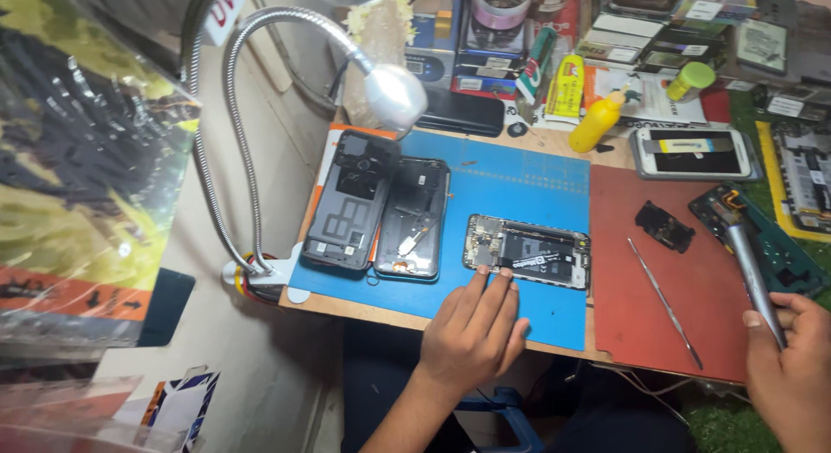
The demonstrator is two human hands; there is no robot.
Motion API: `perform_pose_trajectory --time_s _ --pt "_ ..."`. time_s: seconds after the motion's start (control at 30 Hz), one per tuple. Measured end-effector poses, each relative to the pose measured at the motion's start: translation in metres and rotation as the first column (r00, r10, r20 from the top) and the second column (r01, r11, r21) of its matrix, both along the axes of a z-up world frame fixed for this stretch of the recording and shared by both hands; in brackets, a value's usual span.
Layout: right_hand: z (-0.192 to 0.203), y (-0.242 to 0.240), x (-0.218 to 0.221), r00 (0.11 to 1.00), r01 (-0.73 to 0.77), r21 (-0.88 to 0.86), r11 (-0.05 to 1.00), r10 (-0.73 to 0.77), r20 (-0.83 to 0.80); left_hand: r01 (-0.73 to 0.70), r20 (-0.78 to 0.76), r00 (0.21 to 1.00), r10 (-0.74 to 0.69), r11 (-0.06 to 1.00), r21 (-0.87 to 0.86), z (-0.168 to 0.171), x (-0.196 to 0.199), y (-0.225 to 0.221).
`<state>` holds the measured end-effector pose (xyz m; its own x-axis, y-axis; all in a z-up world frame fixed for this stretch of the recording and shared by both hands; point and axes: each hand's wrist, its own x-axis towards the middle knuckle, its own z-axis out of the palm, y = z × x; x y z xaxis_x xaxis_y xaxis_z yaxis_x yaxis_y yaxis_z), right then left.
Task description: The person uses a screwdriver to remove screws from a smartphone's internal frame and then uses a metal prying tool to separate the screen assembly from the chassis. The person then applies a yellow liquid adhesive along the edge of the phone's frame and uses a white stylus to spread the adhesive evenly.
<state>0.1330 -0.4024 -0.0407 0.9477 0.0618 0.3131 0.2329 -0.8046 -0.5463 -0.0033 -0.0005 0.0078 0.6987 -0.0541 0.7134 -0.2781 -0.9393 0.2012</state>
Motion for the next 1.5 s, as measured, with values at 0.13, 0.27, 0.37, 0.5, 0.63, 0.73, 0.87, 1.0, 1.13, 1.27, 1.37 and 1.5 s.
perform_pose_trajectory --time_s 0.13,0.27,0.37,0.5,0.63,0.73,0.87,1.0,1.13,1.27,1.37,1.5 --pt "0.022 0.019 -0.01 0.988 0.141 -0.288 0.947 -0.118 0.095 0.004 0.012 1.0 -0.003 1.0 -0.021 0.0 0.001 -0.002" --pt "0.045 0.043 -0.016 0.984 0.169 -0.343 0.924 -0.14 0.107 0.019 -0.017 1.0 -0.02 0.999 -0.026 0.001 -0.001 -0.003" --pt "0.047 0.049 -0.014 0.978 0.156 -0.402 0.902 -0.084 0.191 0.02 -0.018 1.0 -0.02 0.999 -0.03 0.002 -0.002 -0.003" --pt "0.042 0.043 -0.011 0.973 0.141 -0.451 0.881 -0.038 0.228 0.021 -0.021 1.0 -0.022 0.999 -0.028 0.004 -0.002 -0.002" --pt "0.042 0.041 -0.019 0.977 0.14 -0.381 0.914 -0.064 0.204 0.022 -0.023 0.999 -0.023 0.999 -0.043 0.005 -0.001 -0.003" --pt "0.051 0.046 -0.026 0.978 0.148 -0.37 0.917 -0.079 0.194 0.016 -0.018 1.0 -0.017 0.999 -0.042 0.005 0.0 -0.003" --pt "0.064 0.052 -0.032 0.984 0.128 -0.395 0.91 -0.067 0.165 0.015 -0.024 1.0 -0.016 0.999 -0.035 0.005 0.001 -0.004" --pt "0.07 0.052 -0.028 0.984 0.096 -0.444 0.891 -0.019 0.176 0.007 -0.026 1.0 -0.008 0.999 -0.034 0.003 0.001 -0.004" --pt "0.069 0.051 -0.025 0.977 0.079 -0.455 0.887 0.022 0.213 0.001 -0.029 1.0 -0.002 1.0 -0.031 0.001 0.001 -0.005" --pt "0.074 0.056 -0.023 0.955 0.079 -0.476 0.876 0.071 0.288 -0.004 -0.031 1.0 0.003 1.0 -0.027 0.0 0.001 -0.005" --pt "0.088 0.078 -0.025 0.948 0.051 -0.408 0.911 0.085 0.308 0.0 -0.026 1.0 -0.001 1.0 -0.029 0.003 0.001 -0.005" --pt "0.108 0.146 -0.029 0.93 -0.282 -0.155 0.947 0.309 0.197 0.059 0.013 0.998 -0.058 0.995 -0.084 0.011 0.0 -0.003"
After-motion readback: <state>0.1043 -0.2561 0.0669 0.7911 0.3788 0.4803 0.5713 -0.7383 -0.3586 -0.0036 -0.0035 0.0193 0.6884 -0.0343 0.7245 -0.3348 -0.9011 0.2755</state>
